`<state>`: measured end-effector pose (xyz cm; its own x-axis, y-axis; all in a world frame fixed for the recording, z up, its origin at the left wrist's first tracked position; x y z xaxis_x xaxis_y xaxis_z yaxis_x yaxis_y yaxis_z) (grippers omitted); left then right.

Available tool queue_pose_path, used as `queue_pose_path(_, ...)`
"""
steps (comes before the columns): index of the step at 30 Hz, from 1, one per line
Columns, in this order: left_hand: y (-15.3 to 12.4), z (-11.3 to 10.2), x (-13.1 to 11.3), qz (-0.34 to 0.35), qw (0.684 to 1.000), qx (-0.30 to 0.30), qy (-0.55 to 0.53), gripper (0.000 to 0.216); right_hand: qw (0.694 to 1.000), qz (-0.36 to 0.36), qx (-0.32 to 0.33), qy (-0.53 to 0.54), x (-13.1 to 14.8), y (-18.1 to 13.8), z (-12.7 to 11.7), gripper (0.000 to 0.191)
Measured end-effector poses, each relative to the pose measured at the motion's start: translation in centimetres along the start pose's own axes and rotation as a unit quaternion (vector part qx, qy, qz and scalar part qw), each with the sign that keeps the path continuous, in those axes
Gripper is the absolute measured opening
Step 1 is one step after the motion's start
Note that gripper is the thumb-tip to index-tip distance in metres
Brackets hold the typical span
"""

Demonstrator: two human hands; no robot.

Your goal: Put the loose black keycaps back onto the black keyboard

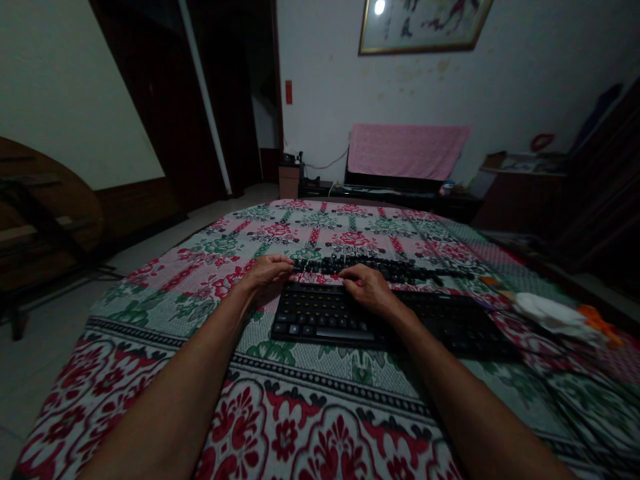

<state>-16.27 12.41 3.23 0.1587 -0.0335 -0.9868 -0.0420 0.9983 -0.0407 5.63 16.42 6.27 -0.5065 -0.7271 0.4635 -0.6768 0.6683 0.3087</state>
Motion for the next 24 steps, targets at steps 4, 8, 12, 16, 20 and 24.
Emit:
queue_pose_path(4, -0.2, 1.6, -1.2, -0.03, 0.994, 0.026, 0.099, 0.019, 0.997, -0.063, -0.042, 0.025, 2.4, -0.3, 0.8, 0.021)
queue_pose_path(8, -0.4, 3.0, -1.2, -0.056, 0.986, 0.072, 0.138, 0.02, 0.994, -0.079, -0.067, 0.026, 3.5, -0.6, 1.1, 0.026)
queue_pose_path(12, -0.7, 3.9, -1.0, -0.069, 0.982, 0.099, 0.145, 0.022, 0.992, -0.096, -0.072, 0.032, 4.1, -0.6, 1.1, 0.026)
queue_pose_path(16, -0.8, 4.2, -1.0, -0.072, 0.977, 0.119, 0.161, 0.022, 0.992, -0.098, -0.074, 0.028, 4.6, -0.5, 1.0, 0.02)
queue_pose_path(20, -0.8, 4.3, -1.0, -0.074, 0.975, 0.135, 0.163, 0.023, 0.992, -0.099, -0.07, 0.026, 4.9, -0.5, 1.1, 0.021)
queue_pose_path(24, -0.9, 4.4, -0.9, -0.079, 0.973, 0.142, 0.163, 0.024, 0.994, -0.086, -0.062, 0.024, 5.1, -0.6, 1.2, 0.02)
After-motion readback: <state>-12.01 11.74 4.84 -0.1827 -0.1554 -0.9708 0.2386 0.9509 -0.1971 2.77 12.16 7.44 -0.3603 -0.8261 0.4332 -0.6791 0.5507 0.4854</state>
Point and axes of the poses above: each hand's wrist, its own y-axis towards the middle knuckle, its own z-axis out of the palm, x = y × z, the point moved 6 cm from there along y, towards the middle knuckle, and after that the axes turned 9 degrees about x, right-handed, at the moved point
